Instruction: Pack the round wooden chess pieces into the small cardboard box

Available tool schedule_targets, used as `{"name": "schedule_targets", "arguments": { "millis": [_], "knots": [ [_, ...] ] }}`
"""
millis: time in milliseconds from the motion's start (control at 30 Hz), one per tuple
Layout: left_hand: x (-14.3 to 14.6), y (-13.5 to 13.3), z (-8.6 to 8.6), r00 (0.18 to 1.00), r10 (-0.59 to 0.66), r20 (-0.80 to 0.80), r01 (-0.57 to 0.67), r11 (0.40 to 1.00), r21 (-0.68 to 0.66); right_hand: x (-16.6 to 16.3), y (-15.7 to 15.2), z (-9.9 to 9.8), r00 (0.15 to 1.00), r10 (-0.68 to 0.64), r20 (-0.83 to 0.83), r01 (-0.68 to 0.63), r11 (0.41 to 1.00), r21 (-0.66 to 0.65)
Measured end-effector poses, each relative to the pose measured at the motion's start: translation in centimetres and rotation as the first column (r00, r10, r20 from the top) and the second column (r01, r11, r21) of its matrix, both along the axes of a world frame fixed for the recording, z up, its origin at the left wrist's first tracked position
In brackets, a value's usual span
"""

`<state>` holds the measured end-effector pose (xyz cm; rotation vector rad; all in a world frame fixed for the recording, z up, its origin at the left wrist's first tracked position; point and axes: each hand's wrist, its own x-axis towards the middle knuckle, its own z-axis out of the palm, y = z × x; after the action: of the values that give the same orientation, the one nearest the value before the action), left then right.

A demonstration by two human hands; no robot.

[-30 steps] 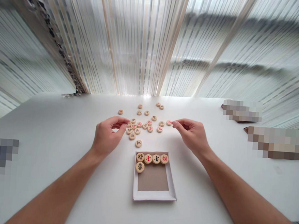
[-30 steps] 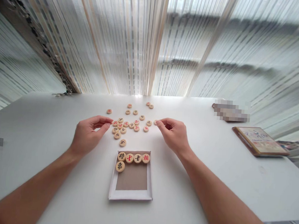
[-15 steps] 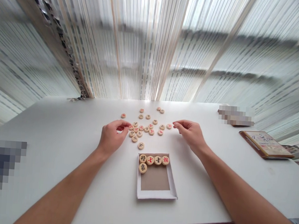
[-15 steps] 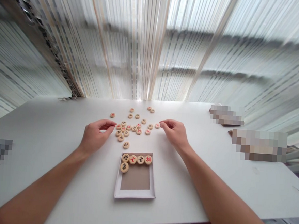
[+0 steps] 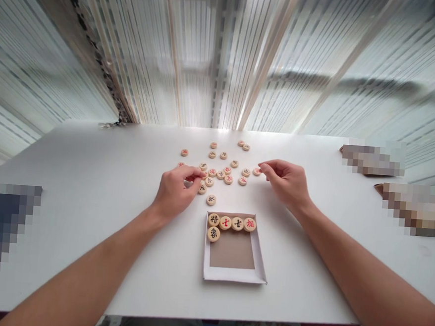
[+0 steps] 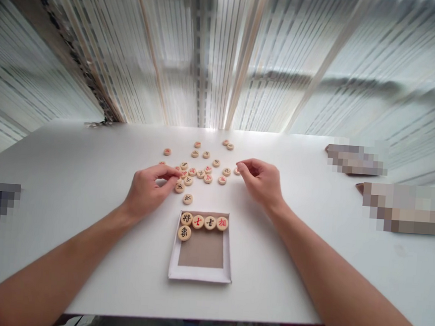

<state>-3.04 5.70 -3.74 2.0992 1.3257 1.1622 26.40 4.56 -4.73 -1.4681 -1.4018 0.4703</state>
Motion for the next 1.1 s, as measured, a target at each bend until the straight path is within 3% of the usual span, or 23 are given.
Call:
{"name": "schedule_targets", "arguments": {
  "millis": [500, 1100],
  "knots": [
    [0.3, -0.2, -0.2, 1.000, 0.024, -0.012, -0.024, 0.998, 0.054, 0.9, -0.7, 0.0, 0.992, 0.030, 0.121, -0.039, 0.997, 0.072],
    [0.1, -0.2, -0.2, 1.000, 0.026, 0.013, -0.027, 0.997, 0.069, 0.7, -0.9, 0.0, 0.989, 0.050, 0.141, -0.055, 0.998, 0.034]
  ]
}}
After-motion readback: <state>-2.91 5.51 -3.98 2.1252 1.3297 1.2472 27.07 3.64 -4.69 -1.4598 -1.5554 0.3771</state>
